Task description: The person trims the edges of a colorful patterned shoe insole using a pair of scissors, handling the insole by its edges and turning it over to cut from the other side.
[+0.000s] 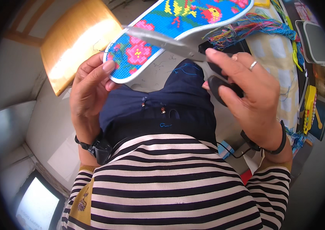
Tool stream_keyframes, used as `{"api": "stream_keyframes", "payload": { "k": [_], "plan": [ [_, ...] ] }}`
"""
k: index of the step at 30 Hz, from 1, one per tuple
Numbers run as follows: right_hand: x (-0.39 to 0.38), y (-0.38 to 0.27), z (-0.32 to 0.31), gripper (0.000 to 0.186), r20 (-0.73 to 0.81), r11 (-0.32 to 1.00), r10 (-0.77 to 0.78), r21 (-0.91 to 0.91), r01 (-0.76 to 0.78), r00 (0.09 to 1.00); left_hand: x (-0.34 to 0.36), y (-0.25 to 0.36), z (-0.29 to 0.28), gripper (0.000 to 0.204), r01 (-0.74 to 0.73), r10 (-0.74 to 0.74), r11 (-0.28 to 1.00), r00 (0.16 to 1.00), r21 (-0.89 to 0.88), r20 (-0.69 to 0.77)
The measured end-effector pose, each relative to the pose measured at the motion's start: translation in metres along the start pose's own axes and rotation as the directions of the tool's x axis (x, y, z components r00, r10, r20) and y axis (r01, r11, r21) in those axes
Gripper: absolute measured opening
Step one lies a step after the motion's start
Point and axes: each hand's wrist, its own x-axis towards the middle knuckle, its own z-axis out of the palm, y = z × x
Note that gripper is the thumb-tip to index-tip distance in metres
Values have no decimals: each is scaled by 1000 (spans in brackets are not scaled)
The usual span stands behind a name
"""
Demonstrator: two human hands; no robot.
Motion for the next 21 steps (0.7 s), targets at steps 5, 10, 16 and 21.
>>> {"api": "stream_keyframes", "payload": {
  "k": [5, 10, 16, 21],
  "plan": [
    [6, 0, -3, 52, -69, 998, -57, -14, 56, 996, 1, -3, 2, 14, -16, 16, 1000, 1000, -8, -18],
    [6, -1, 21, 54, -98, 914, 79, 405, -33, 992, 1, -7, 9, 17, -40, 40, 999, 998, 7, -40],
    [29, 0, 58, 52, -370, 742, 299, 670, 30, 879, 2, -17, 16, 20, -115, 115, 993, 988, 11, -103],
    [41, 15, 74, 49, -294, 398, 460, 912, 101, 838, 2, -25, 18, 18, -83, 83, 996, 997, 45, 1]
  ]
}}
